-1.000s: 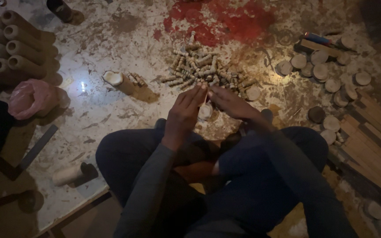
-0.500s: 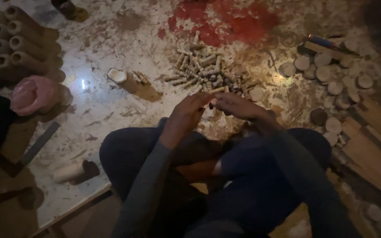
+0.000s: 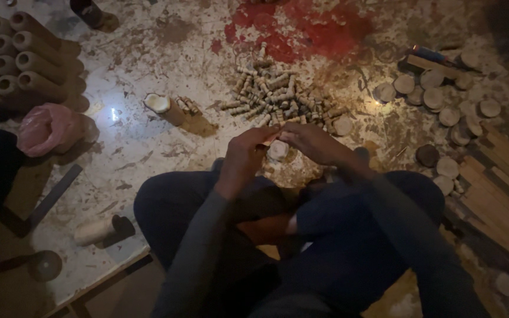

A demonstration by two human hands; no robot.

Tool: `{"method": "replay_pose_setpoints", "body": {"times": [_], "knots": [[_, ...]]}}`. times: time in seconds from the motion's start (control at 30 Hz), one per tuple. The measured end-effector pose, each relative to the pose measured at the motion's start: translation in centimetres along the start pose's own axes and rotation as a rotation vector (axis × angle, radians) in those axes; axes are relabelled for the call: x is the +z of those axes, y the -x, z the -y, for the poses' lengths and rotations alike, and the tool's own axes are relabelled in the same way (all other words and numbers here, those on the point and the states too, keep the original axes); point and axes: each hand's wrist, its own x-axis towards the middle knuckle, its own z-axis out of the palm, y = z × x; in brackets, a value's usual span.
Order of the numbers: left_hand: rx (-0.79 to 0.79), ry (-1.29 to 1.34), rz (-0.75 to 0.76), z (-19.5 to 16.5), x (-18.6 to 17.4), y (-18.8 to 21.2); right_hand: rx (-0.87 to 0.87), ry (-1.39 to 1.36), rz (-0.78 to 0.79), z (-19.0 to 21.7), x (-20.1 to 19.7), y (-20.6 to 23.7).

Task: The person sits on the floor and repeatedly picks up small cylindrical wooden pieces, aligns them, and presses them together to form short stacked assemblies. They place the finished assemblies into a growing pile on the floor.

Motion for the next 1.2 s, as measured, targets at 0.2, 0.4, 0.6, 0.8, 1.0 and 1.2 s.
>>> {"method": "replay_pose_setpoints", "body": {"times": [0.2,0.4,0.6,0.8,1.0,1.2], "knots": [[-0.449,0.431,0.09,1.0,0.3,-0.4,-0.101,0.219,-0.149,1.8,0.1,0.5],[-0.036,0.012,-0.05,0.9,0.3,0.1,-0.098,-0.023,-0.043,-1.2,0.4,-0.5],[-0.073,0.098,-0.037,0.6,0.3,0.2,-0.076,-0.345,0.011,-2.0,1.2,-0.6],[-0.556,0.582,0.023,1.3,0.8,-0.2,-0.205,0.465,-0.292,-0.6,2.5,0.1],[-0.005,0.071,-0.146,0.5,0.5,0.1,-0.031,-0.217,-0.085,-2.1,2.2,-0.8],[-0.454,0.315,-0.036,1.2,1.0,0.0,-0.063,-0.02,-0.138,0.2,2.0,-0.2]]}}
